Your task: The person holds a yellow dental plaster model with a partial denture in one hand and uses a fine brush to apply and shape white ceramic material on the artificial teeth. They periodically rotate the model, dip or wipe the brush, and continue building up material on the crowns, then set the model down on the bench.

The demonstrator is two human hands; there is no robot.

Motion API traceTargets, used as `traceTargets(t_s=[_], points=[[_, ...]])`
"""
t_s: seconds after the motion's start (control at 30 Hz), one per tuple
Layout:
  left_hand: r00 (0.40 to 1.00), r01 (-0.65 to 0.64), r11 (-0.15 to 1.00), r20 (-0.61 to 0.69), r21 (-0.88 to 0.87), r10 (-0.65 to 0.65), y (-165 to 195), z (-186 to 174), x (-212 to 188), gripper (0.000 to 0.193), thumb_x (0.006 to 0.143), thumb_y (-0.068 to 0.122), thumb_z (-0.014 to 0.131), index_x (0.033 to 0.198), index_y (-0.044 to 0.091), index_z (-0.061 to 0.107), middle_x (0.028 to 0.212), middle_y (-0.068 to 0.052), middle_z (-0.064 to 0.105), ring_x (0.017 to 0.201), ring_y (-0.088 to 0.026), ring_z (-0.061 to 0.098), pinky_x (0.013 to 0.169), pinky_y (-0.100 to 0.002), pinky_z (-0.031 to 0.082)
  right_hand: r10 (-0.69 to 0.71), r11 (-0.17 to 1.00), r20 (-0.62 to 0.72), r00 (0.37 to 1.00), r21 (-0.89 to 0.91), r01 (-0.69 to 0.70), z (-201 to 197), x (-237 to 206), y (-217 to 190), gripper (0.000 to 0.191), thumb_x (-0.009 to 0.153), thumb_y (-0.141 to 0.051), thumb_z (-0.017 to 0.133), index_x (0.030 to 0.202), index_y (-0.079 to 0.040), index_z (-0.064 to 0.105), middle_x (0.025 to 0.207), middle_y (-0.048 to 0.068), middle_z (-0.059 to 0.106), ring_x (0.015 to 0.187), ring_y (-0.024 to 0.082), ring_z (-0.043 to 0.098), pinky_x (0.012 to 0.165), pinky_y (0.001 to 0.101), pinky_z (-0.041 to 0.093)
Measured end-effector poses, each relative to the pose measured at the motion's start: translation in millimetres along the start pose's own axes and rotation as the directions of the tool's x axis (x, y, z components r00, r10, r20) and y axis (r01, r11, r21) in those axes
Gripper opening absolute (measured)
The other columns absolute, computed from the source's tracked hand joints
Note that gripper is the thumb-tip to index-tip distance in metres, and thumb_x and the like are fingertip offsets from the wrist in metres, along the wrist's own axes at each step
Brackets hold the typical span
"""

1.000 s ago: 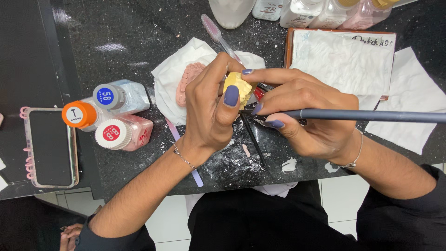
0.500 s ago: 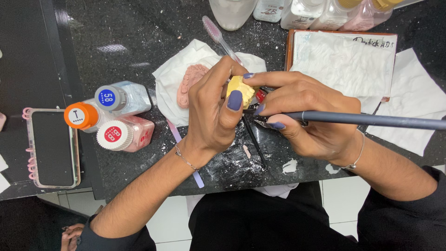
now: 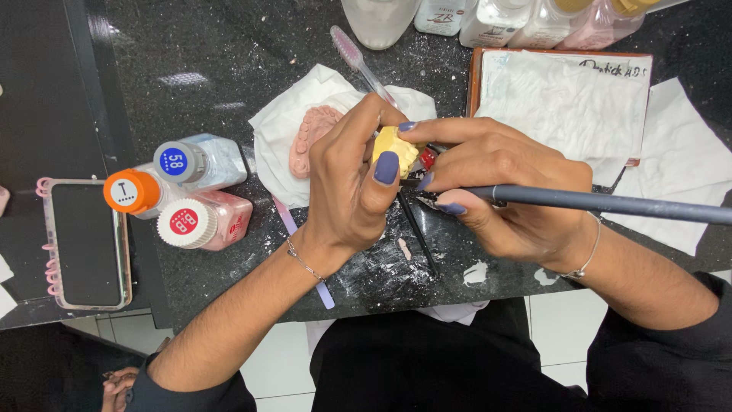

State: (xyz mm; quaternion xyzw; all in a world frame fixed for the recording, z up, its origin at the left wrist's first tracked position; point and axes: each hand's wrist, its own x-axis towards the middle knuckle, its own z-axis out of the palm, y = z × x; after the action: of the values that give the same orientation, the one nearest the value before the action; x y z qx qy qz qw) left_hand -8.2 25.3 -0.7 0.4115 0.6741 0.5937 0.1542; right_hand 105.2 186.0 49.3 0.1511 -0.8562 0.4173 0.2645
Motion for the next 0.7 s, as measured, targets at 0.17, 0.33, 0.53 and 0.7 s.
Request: traceTargets(t_s=[0.17,0.33,0.53,0.7], points=[[1.000,0.003,1.000,0.005,-0.003,-0.003,-0.2,-0.1,-0.4,0.079,0.104,0.078,0.030,0.097,0.003,0.055,0.081,-0.005,0.056,0.069,-0.012,0.057,0.060,-0.026,0.041,0.037,0.999,-0.012,0.999,0.035,-0.037,-1.3,1.8,-3.4,0.017,0.100,-0.014,0.060,0.094,0.002,0.060,0.086,0.013,0.069,0.106,0.039,0.072,0.089,0.0431,0.062],[1.000,0.003,1.000,0.005,-0.003,-0.003,-0.2,-0.2,-0.8,0.079,0.105,0.077,0.031,0.096,0.002,0.054,0.083,-0.006,0.056,0.070,-0.012,0.056,0.061,-0.026,0.041,0.030,0.999,-0.012,0.999,0.033,-0.030,-0.9,3.3,-3.9,0.016,0.099,-0.014,0.061,0.094,0.002,0.061,0.084,0.013,0.069,0.106,0.039,0.072,0.087,0.0426,0.062],[1.000,0.003,1.000,0.009,-0.026,-0.003,-1.7,1.0,-1.3,0.079,0.104,0.078,0.031,0.097,0.002,0.054,0.085,-0.005,0.056,0.069,-0.010,0.057,0.058,-0.025,0.041,0.047,0.999,-0.001,0.999,0.016,-0.047,-1.5,-0.7,-4.3,0.018,0.099,-0.016,0.062,0.094,0.002,0.062,0.084,0.012,0.069,0.107,0.038,0.072,0.086,0.0411,0.063],[1.000,0.009,1.000,0.008,-0.026,-0.009,-1.6,1.2,-2.3,0.079,0.105,0.078,0.032,0.097,0.002,0.054,0.085,-0.005,0.056,0.068,-0.010,0.055,0.058,-0.025,0.040,0.050,0.998,-0.015,0.999,0.040,-0.049,-1.1,-0.9,-3.3,0.019,0.100,-0.018,0.061,0.094,0.000,0.063,0.085,0.011,0.070,0.107,0.037,0.072,0.086,0.0408,0.063]])
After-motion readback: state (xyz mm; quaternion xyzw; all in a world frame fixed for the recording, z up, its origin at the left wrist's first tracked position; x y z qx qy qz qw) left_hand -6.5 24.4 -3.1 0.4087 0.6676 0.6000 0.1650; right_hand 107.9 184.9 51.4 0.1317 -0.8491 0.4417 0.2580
